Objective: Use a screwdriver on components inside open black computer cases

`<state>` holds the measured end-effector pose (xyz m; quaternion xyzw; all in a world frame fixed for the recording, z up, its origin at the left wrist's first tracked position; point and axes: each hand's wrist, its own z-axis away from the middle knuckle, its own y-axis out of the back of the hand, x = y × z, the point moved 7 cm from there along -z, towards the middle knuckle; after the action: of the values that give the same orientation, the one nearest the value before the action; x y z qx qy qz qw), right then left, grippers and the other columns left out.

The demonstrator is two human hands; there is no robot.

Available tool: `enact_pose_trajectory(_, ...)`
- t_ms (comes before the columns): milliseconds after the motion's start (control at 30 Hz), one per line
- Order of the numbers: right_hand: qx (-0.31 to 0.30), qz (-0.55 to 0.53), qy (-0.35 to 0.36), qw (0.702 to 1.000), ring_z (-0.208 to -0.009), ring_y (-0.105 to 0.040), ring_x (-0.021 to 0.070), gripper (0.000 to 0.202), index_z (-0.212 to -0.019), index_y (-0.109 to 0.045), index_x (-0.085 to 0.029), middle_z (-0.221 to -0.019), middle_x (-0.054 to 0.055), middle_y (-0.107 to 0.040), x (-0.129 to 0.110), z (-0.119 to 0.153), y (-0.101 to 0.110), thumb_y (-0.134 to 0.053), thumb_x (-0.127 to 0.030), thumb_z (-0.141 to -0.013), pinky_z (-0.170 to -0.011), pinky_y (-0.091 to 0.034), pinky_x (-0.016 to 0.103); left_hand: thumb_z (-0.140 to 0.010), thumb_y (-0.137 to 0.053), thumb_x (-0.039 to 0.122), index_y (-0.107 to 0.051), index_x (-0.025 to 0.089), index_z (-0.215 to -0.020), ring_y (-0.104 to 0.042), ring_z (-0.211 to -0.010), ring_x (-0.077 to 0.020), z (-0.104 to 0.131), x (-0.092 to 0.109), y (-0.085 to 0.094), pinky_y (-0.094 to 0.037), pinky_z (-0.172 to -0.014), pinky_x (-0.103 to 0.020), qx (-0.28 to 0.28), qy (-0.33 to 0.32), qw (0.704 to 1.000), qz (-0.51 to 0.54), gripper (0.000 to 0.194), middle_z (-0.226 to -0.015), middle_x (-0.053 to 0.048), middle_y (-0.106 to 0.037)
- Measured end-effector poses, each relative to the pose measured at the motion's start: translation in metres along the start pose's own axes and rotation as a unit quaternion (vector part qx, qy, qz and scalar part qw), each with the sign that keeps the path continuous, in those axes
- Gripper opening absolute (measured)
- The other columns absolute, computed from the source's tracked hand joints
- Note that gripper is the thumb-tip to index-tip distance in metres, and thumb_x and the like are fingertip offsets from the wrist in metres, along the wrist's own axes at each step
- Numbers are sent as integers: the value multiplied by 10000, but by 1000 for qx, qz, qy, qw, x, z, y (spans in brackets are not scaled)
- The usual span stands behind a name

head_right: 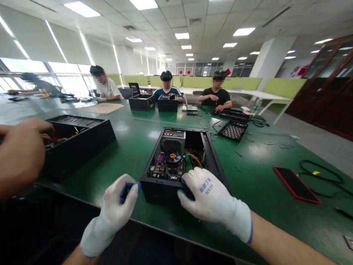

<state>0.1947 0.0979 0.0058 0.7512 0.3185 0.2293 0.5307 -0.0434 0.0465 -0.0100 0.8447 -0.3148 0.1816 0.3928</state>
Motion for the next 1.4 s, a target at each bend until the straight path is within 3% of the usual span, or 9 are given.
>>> enact_pose_trajectory(167, 13, -10, 31, 999, -780, -566, 247, 221, -927, -657, -188, -842, 72, -648, -19, 20, 11, -581, -392, -961, -749, -450, 402, -983, -579, 289, -560, 214, -821, -549, -675, -142, -21, 53, -10, -400, -634, -289, -78, -92, 993, 1, 180, -763, 4, -576)
enact_pose_trajectory(333, 40, -33, 50, 997, -808, -569, 254, 170, -969, -665, -188, -876, 76, -662, -30, 43, 20, -609, -344, -934, -768, -443, 415, -986, -564, 305, -514, 222, -776, -547, -678, -157, -18, 76, -34, -377, -620, -314, -159, -128, 978, -38, 231, -768, -11, -582)
enact_pose_trajectory(533, 46, -63, 54, 995, -813, -590, 258, 158, -1012, -670, -188, -892, 78, -672, -37, 57, 28, -629, -303, -912, -757, -460, 424, -997, -550, 277, -475, 232, -788, -541, -679, -158, -3, 88, -39, -359, -614, -328, -205, -139, 967, -59, 227, -776, -3, -578)
enact_pose_trajectory(933, 74, -108, 42, 991, -842, -661, 275, 193, -1066, -679, -224, -963, 101, -731, -46, 71, 39, -645, -294, -889, -741, -528, 444, -996, -550, 307, -496, 254, -822, -579, -668, -196, 16, 96, -38, -379, -582, -366, -234, -155, 952, -118, 190, -791, -4, -594)
enact_pose_trajectory(1100, 64, -111, 42, 991, -798, -676, 276, 164, -1054, -678, -248, -952, 99, -746, -47, 67, 44, -624, -311, -912, -693, -549, 446, -994, -551, 324, -509, 254, -820, -569, -634, -192, 18, 96, -39, -373, -558, -369, -221, -158, 954, -123, 192, -780, -13, -599)
enact_pose_trajectory(1267, 18, -132, 69, 989, -907, -712, 259, 249, -1184, -653, -267, -1095, 86, -763, -38, 54, 59, -606, -420, -993, -756, -581, 402, -989, -562, 324, -506, 259, -816, -563, -623, -193, 17, 98, -38, -350, -544, -375, -220, -160, 955, -122, 192, -770, -8, -591)
enact_pose_trajectory(1400, -47, -75, 90, 992, -883, -699, 235, 226, -1113, -684, -238, -1020, 73, -756, -21, 23, 47, -582, -419, -1025, -800, -536, 374, -986, -560, 313, -510, 257, -830, -598, -669, -206, 16, 97, -38, -364, -562, -377, -229, -150, 954, -121, 173, -811, -11, -605)
